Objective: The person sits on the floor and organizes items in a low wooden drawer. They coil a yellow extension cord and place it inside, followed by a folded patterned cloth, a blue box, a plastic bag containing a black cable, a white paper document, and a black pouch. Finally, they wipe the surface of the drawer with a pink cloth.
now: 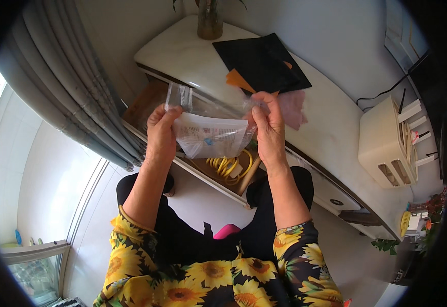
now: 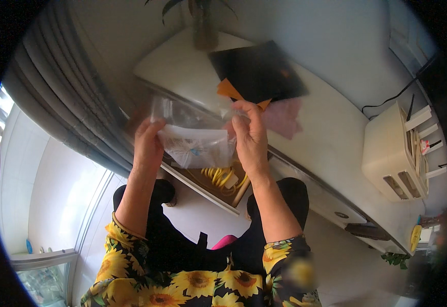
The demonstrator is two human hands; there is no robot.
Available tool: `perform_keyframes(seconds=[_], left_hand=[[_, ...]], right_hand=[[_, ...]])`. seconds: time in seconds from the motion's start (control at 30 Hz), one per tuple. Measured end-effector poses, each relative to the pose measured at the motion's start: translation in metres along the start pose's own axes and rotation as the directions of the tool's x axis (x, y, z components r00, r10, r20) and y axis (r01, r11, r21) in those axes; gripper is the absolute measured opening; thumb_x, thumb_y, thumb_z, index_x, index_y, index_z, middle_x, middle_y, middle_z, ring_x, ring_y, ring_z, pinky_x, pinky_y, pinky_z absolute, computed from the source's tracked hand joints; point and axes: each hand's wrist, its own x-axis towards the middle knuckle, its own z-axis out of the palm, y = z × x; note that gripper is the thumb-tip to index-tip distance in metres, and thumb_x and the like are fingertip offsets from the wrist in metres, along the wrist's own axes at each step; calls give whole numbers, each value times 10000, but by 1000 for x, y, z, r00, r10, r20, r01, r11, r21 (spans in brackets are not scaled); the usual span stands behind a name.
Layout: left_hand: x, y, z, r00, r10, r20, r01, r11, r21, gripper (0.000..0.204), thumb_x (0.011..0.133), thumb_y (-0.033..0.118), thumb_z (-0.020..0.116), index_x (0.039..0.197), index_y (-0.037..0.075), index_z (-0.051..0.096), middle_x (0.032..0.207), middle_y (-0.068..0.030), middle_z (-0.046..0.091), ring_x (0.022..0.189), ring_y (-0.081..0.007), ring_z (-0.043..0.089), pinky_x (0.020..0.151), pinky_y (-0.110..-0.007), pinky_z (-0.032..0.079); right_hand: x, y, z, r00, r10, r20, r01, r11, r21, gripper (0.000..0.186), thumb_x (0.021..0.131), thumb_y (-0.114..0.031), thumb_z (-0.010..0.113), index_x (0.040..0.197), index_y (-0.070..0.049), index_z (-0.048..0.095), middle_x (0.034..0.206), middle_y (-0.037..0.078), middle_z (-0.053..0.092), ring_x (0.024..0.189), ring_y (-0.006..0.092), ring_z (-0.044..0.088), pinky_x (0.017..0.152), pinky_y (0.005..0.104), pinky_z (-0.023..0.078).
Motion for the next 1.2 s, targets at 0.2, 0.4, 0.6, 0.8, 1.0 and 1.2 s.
perform_keyframes(seconds=[0.2, 0.4, 0.6, 0.8, 1.0, 1.2], left_hand=[[3, -2, -3, 1000, 5, -29, -6, 1000, -17, 78, 799, 32, 626, 772, 83, 574, 733, -10, 596, 654, -99, 545, 631, -251, 452], [4, -3, -9, 997, 43, -71, -44, 999, -9, 169, 783, 8, 618, 912, 83, 537, 783, -42, 604, 674, -126, 563, 620, -262, 471], [4, 3, -1, 985, 12, -170, -12, 1000, -3, 326, 771, -21, 579, 1074, 84, 518, 846, -75, 614, 728, -154, 588, 640, -287, 496], [8, 0, -8, 989, 18, -144, -19, 1000, -6, 413, 761, -53, 549, 1146, 97, 534, 862, -79, 618, 743, -163, 596, 651, -293, 505], [14, -4, -9, 990, -21, -140, 16, 999, -43, 390, 763, -68, 536, 1120, 87, 567, 808, -73, 619, 696, -162, 596, 623, -284, 503], [15, -4, -15, 991, -5, -133, 7, 1000, 15, 325, 775, -51, 542, 1064, 84, 608, 764, -65, 618, 658, -149, 591, 599, -267, 498]], right_hand=[[0, -1, -2, 998, 9, 65, 2, 985, -171, 212, 986, -133, 453, 1187, -128, 520, 735, -36, 541, 665, 27, 479, 609, 179, 394], [-3, -11, 3, 995, 8, 96, 16, 969, -247, 218, 998, -151, 432, 1198, -129, 516, 763, -12, 587, 721, 50, 551, 649, 192, 443], [-1, 4, -6, 970, -54, 237, 110, 966, -232, 250, 1006, -138, 404, 1238, -131, 498, 804, 10, 616, 771, 74, 606, 698, 209, 496], [-5, -19, -1, 949, 17, 316, 59, 972, -229, 239, 998, -120, 407, 1200, -123, 535, 877, 38, 643, 815, 121, 638, 721, 238, 518], [1, -15, -8, 859, -66, 507, 241, 927, -287, 201, 955, -67, 461, 1080, -73, 619, 938, 74, 674, 896, 197, 671, 777, 292, 542], [-5, -26, -1, 901, 86, 424, 105, 908, -405, 187, 882, -114, 598, 1042, -22, 629, 954, 93, 667, 860, 206, 666, 723, 300, 539]])
